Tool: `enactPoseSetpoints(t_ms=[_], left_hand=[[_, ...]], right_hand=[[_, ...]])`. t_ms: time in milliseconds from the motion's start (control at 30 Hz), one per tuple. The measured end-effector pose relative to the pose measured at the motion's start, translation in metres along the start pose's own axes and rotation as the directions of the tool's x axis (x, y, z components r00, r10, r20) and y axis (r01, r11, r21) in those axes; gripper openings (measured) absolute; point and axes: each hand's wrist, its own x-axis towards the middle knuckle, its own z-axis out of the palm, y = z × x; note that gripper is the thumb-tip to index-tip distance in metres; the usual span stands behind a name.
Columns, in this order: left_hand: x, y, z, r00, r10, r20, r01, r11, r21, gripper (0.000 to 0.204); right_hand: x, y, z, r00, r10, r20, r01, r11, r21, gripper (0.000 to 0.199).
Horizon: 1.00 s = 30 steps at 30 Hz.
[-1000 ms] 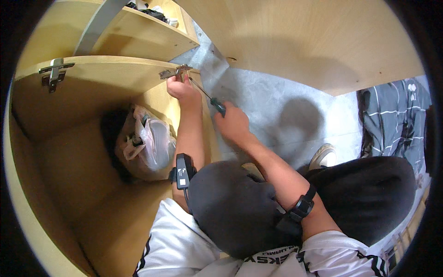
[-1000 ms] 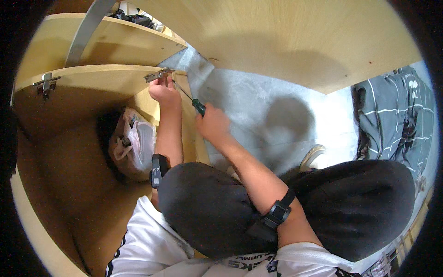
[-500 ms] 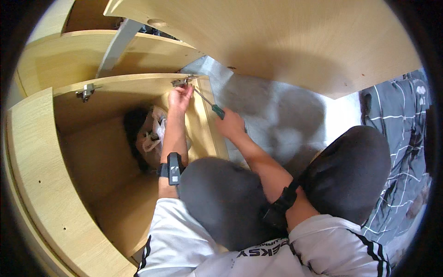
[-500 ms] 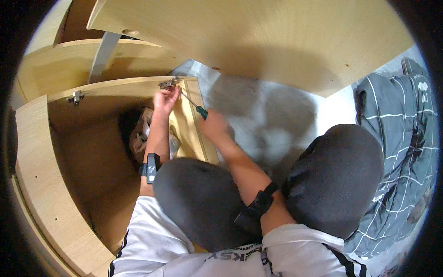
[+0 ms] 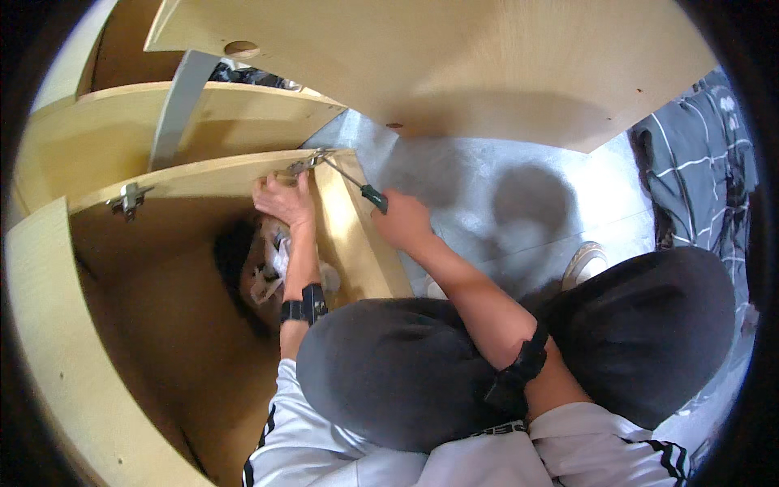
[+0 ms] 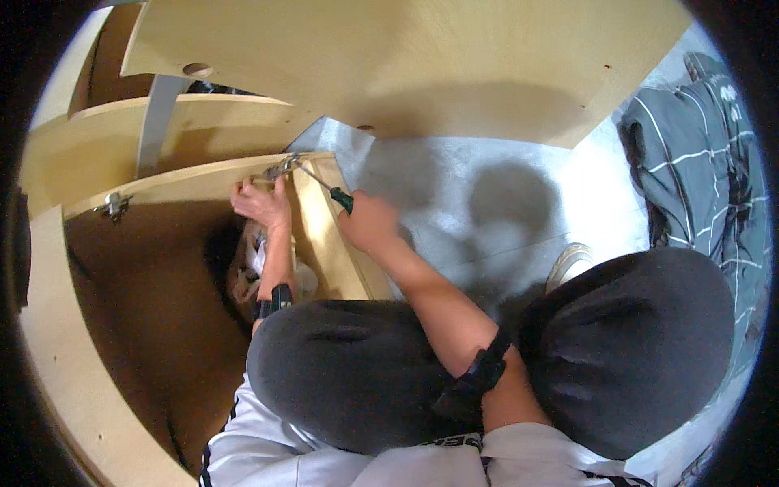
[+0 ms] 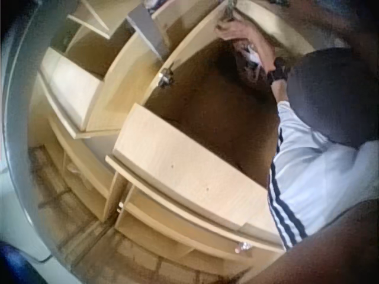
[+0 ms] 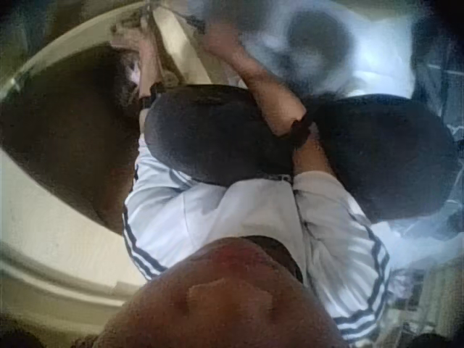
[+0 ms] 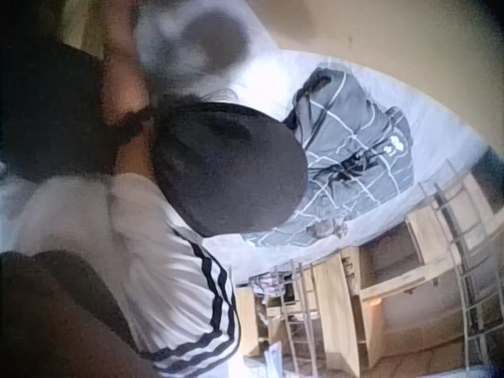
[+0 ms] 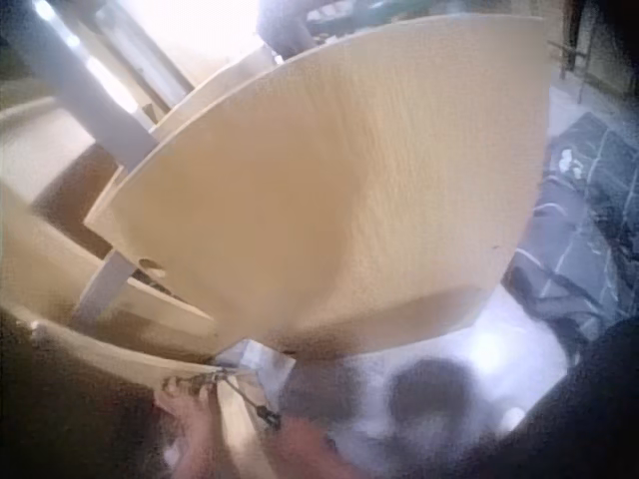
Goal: The person uses a screwdriver to tighten screws on a cabinet hinge. They adjust their position on the floor to reach different parts of the hinge and continue securing it.
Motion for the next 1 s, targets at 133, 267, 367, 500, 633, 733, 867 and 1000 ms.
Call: enactPoseSetpoints(t_ms=[133, 267, 367, 500, 633, 733, 867, 1000], left_hand=[[-0.003, 0.002, 0.01, 0.976, 0.19, -0.103, -0.202, 0.971, -0.13, 0.048], [0.004, 0.008, 0.012, 0.932, 0.348, -0.102, -0.361, 0.916, -0.172, 0.042], [0.013, 0.005, 0.004, 0.889, 0.443, 0.113, -0.444, 0.896, -0.014, 0.045], [0.025, -0.005, -0.003, 0.811, 0.491, 0.319, -0.549, 0.827, 0.124, 0.048], [0.034, -0.014, -0.005, 0.727, 0.552, 0.409, -0.66, 0.727, 0.19, 0.054], [0.041, -0.019, -0.003, 0.674, 0.635, 0.377, -0.728, 0.657, 0.195, 0.056], [0.047, -0.027, -0.001, 0.581, 0.716, 0.387, -0.806, 0.571, 0.153, 0.058], [0.048, -0.031, 0.003, 0.574, 0.746, 0.337, -0.814, 0.564, 0.137, 0.057]], right_hand=[[-0.001, 0.01, -0.004, 0.999, 0.031, 0.012, -0.031, 0.999, 0.011, 0.031], [-0.008, 0.029, -0.008, 0.995, 0.092, -0.028, -0.093, 0.996, -0.017, 0.03], [-0.013, 0.037, -0.006, 0.994, 0.104, -0.023, -0.105, 0.993, -0.048, 0.031], [-0.013, 0.032, 0.002, 0.992, 0.116, 0.045, -0.118, 0.992, 0.051, 0.03], [-0.017, 0.015, 0.011, 0.996, 0.057, 0.073, -0.061, 0.996, 0.059, 0.027], [-0.019, 0.004, 0.019, 0.995, 0.028, 0.097, -0.038, 0.994, 0.099, 0.027], [-0.021, -0.004, 0.03, 0.992, 0.006, 0.126, -0.02, 0.994, 0.106, 0.028], [-0.021, -0.007, 0.041, 0.993, 0.025, 0.116, -0.039, 0.991, 0.125, 0.028]])
